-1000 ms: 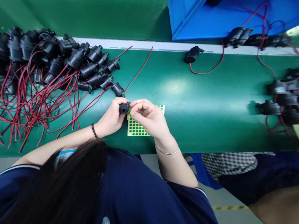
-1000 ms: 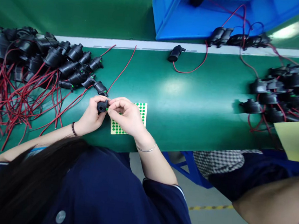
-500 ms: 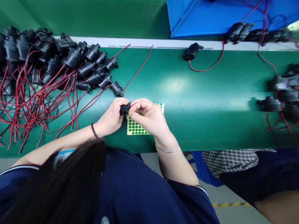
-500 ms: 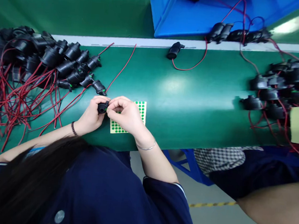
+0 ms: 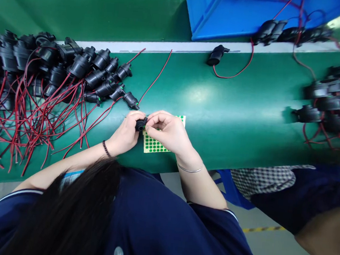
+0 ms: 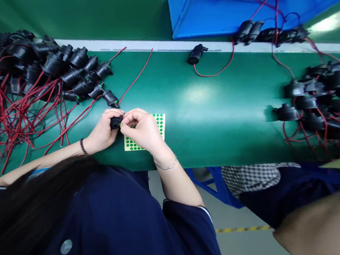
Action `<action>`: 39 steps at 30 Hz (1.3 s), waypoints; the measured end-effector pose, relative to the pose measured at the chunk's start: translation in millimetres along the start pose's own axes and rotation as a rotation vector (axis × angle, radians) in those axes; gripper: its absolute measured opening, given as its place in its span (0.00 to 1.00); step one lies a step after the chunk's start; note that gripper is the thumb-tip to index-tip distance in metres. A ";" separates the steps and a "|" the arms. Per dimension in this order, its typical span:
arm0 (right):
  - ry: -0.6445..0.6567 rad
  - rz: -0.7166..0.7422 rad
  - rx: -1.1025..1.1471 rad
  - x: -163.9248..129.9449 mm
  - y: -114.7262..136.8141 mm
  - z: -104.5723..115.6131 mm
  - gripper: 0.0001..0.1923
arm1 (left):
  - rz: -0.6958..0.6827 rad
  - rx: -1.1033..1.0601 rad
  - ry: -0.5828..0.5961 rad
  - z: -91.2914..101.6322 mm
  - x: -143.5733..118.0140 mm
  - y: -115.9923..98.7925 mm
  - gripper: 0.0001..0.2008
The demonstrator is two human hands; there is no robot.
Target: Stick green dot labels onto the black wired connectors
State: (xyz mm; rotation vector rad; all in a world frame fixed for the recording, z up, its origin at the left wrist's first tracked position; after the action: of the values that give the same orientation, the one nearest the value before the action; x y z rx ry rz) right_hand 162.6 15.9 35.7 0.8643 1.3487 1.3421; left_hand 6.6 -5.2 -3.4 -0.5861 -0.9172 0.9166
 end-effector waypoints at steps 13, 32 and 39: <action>-0.048 -0.049 0.118 -4.5 -4.2 -5.7 0.11 | -0.010 -0.041 0.005 -0.6 -2.6 2.5 0.19; -0.329 0.480 -0.397 -25.0 16.0 -15.3 0.05 | 0.029 -0.065 -0.140 2.3 0.4 -2.3 0.17; -0.346 0.479 -0.418 -24.4 15.5 -16.8 0.05 | -0.004 -0.072 -0.165 3.4 0.3 -2.3 0.16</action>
State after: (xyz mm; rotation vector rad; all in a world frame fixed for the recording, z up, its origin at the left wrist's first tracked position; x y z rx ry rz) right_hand 149.9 -9.8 52.9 1.1011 0.5779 1.6659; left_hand 4.7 -5.9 0.2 -0.5754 -1.1027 0.9413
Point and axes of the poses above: each hand's wrist, its own x-axis towards the middle knuckle, its own z-axis out of the back of the hand, y = z × x, the point moved 3 cm from there along x, towards the middle knuckle, and after that the axes turned 1 degree about -y, right-handed, at the moved point
